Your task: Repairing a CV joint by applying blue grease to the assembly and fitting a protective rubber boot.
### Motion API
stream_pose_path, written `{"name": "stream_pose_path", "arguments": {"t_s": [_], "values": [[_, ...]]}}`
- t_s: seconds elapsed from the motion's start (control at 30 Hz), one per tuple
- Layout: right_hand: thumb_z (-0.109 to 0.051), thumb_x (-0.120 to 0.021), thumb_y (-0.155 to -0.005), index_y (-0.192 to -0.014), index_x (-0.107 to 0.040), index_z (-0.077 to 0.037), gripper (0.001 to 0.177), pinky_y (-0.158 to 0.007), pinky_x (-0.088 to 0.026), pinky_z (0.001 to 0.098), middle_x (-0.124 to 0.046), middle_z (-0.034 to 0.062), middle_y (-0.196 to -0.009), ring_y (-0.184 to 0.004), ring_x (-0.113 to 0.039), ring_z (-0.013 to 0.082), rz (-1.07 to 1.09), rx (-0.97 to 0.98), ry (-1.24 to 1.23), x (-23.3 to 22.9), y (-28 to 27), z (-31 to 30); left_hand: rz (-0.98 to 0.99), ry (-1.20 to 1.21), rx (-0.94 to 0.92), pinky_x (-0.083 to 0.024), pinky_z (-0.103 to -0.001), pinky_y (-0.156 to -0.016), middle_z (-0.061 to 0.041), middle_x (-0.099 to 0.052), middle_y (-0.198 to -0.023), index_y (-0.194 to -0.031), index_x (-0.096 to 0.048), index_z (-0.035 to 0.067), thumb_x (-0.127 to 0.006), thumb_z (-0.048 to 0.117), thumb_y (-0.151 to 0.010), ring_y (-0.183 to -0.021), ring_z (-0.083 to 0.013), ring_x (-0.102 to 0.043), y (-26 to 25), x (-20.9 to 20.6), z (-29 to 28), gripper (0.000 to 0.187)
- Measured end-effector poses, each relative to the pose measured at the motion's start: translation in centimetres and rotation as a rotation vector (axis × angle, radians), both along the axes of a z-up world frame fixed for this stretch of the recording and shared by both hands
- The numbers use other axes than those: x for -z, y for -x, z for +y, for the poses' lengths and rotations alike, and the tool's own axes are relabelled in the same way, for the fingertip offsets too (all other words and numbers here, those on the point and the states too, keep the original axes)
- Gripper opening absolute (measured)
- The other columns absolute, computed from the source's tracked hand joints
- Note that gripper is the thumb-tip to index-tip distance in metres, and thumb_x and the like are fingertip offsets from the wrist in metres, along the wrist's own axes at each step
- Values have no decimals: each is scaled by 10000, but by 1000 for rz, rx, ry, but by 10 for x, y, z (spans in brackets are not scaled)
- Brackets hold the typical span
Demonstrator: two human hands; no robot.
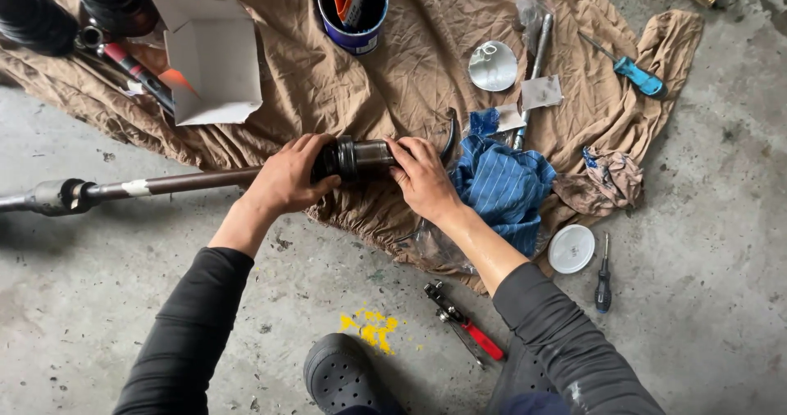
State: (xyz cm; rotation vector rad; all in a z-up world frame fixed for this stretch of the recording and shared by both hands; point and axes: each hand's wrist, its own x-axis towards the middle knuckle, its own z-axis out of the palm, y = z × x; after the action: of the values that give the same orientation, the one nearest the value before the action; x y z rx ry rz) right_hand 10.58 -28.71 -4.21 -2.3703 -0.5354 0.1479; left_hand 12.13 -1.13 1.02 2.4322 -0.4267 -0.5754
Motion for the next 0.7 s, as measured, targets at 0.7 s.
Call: {"name": "stream_pose_path", "arguments": {"t_s": [0.7], "values": [[-20,-743,-841,-1375,-632,-77,549,-1050,-454,396,-586,81,-1113,-1104,-544,290,105,76,-49,-4,2,5,99,-260,8,-561,-519,-786,-162,-720,-1044,-1228,-564,86,-818,305,-777,-913,-404,-710,-20,-14,-22,562]]}}
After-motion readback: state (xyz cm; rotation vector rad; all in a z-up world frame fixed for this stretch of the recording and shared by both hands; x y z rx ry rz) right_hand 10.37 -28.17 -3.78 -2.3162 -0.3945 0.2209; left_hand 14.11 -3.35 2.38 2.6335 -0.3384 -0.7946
